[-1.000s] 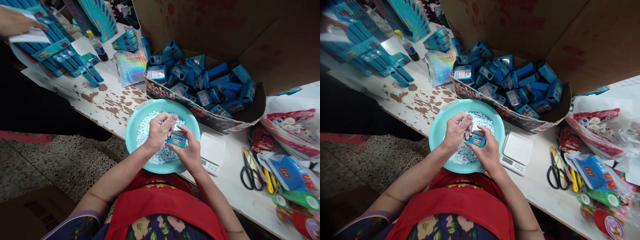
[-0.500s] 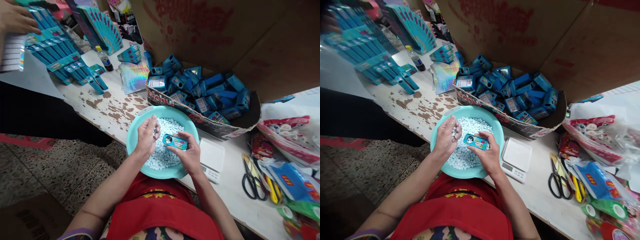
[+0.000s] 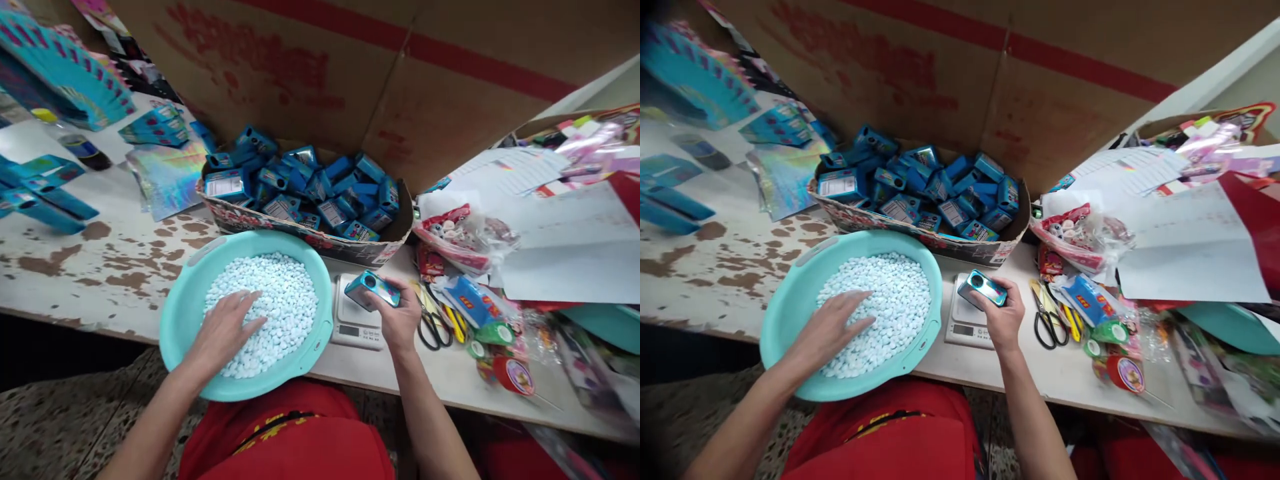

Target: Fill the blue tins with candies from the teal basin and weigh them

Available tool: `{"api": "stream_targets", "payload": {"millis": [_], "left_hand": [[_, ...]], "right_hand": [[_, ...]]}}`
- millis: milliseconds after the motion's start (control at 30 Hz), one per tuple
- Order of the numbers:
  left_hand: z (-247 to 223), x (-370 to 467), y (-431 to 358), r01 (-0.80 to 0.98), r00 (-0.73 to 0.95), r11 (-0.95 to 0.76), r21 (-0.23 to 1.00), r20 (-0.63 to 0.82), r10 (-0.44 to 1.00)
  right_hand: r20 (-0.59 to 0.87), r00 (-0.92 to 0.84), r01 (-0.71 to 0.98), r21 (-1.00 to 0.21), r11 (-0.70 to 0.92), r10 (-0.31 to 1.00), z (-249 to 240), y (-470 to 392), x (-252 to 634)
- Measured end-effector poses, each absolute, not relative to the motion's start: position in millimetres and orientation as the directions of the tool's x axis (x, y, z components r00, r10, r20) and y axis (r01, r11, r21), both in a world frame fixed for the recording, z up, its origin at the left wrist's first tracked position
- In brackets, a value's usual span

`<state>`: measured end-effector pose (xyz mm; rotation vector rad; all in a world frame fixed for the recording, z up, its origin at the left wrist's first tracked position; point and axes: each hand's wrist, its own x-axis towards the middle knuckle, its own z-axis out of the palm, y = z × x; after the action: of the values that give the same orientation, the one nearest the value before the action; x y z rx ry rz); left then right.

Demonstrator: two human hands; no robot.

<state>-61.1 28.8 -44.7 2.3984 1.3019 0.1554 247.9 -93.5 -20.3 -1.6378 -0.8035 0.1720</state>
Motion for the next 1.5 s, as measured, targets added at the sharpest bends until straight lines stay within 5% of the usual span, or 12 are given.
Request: {"api": "stream_targets", "payload": {"millis": [167, 267, 700, 1000, 1233, 1367, 1500], "left_hand": [[-49, -56, 29, 0.744, 0.646, -0.609, 0.274, -0.067, 0.760], [-49, -58, 30, 0.740, 0.661, -0.634, 0.226, -0.067, 0.748], [-44, -59, 32, 0.706, 0.705, -0.688, 0.169, -0.074, 0.706], [-43, -61, 29, 0.756, 0.652, -0.633, 0.167, -0.111, 0.750], [-40, -55, 27, 0.769, 0.638, -0.618, 0.163, -0.138, 0.757], [-39, -52, 25, 0.749, 0.662, -0.609, 0.259, -0.277, 0.697], [-27, -57, 26, 0.761, 0.569, -0.385, 0.522, -0.250, 0.784]], "right_hand": [[0.194, 0.748, 0.282, -0.959, -0.040, 0.634, -57, -88, 260], [0.243, 0.738, 0.284, -0.958, 0.037, 0.629, -61, -98, 265], [0.119, 0.963, 0.129, -0.991, -0.025, 0.243, -81, -175, 291], [0.085, 0.948, 0.079, -0.996, 0.030, 0.308, -84, -165, 290], [0.109, 0.872, 0.143, -0.989, -0.034, 0.477, -84, -159, 281], [0.097, 0.858, 0.157, -0.985, -0.077, 0.505, -84, -159, 280], [0.166, 0.775, 0.234, -0.972, -0.032, 0.610, -84, -151, 280]]}}
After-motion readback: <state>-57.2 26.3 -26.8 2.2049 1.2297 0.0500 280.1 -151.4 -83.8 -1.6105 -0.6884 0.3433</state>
